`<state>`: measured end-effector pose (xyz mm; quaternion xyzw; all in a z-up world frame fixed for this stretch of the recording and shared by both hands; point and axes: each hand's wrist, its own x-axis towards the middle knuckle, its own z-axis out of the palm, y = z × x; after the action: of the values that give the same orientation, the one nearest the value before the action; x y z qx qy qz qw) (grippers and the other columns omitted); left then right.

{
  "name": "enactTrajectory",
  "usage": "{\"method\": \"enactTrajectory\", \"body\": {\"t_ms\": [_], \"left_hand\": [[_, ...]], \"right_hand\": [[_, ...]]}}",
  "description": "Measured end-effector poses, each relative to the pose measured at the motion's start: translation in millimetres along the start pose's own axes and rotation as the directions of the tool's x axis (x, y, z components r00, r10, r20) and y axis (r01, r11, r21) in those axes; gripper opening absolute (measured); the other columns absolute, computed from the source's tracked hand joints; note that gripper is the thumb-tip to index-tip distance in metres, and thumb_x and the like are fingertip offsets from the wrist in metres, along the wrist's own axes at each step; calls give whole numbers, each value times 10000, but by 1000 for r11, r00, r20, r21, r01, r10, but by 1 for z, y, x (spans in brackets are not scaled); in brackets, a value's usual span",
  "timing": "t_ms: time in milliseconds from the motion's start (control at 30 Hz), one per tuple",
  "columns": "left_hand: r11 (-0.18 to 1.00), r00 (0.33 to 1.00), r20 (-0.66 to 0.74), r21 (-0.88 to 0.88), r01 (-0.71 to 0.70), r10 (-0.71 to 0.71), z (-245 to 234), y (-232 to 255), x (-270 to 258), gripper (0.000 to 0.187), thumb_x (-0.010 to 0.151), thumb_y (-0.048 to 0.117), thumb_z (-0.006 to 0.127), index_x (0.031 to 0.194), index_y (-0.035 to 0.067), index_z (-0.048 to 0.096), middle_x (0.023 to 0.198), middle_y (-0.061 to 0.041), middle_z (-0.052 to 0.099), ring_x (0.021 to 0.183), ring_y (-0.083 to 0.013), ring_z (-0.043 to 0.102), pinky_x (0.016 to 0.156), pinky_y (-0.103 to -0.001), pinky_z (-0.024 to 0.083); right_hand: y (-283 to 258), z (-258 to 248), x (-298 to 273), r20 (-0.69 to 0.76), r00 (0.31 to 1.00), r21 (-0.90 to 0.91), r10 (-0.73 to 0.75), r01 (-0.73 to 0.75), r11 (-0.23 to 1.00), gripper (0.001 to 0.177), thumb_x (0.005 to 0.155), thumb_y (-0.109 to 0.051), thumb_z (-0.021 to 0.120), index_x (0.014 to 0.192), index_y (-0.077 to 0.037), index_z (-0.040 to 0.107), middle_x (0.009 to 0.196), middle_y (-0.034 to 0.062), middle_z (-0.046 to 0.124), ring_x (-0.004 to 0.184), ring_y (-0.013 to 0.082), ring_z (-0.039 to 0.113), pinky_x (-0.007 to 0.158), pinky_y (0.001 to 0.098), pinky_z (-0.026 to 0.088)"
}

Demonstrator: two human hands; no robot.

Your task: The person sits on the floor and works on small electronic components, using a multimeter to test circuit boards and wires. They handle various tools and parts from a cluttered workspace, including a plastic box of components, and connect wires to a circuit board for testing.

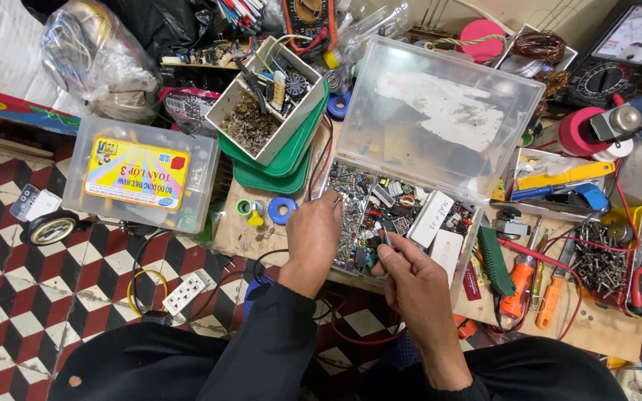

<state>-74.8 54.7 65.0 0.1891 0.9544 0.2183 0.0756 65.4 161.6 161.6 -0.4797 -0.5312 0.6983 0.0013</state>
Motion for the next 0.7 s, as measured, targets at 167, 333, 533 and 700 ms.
{"method": "enactTrajectory", "body": {"t_ms": [167, 333, 533, 700], "left_hand": [[999, 999, 25, 32, -27, 26, -8, 4, 9, 141, 988, 196, 759, 1033, 72, 808, 857, -176, 813, 725, -398, 768, 717, -540, 608], [995, 996, 20, 42, -91, 91, -3, 0, 20, 122, 931, 139, 802, 1005, 45, 821, 845, -173, 811, 733, -369, 775, 734, -512, 627], [936, 964, -18, 244, -253, 265, 20, -3, 34, 108, 860, 31, 714, 786, 18, 791, 755, -193, 767, 668, -399, 750, 649, -517, 612], [910, 938, 71, 230, -345, 338, 40, -16, 44, 103, 922, 98, 716, 939, 44, 802, 769, -218, 785, 814, -495, 820, 711, -623, 662]], "right_hand": [[6, -4, 2, 10, 1000, 21, -19, 19, 1000, 447, 1035, -152, 700, 1441, 16, 783, 786, 117, 739, 495, 120, 470, 430, 258, 320], [20, -10, 9, 42, 995, 64, -87, 84, 994, 453, 1037, -145, 695, 1448, 36, 756, 775, 109, 748, 461, 89, 456, 399, 240, 319], [35, -13, 17, 45, 995, 143, -92, 85, 986, 492, 1035, -135, 702, 1486, 62, 700, 793, 127, 740, 466, 101, 461, 396, 243, 332], [55, -14, 23, 37, 965, 105, -260, 255, 961, 456, 1048, -142, 696, 1437, 93, 676, 733, 212, 746, 370, 155, 529, 336, 267, 344]]}}
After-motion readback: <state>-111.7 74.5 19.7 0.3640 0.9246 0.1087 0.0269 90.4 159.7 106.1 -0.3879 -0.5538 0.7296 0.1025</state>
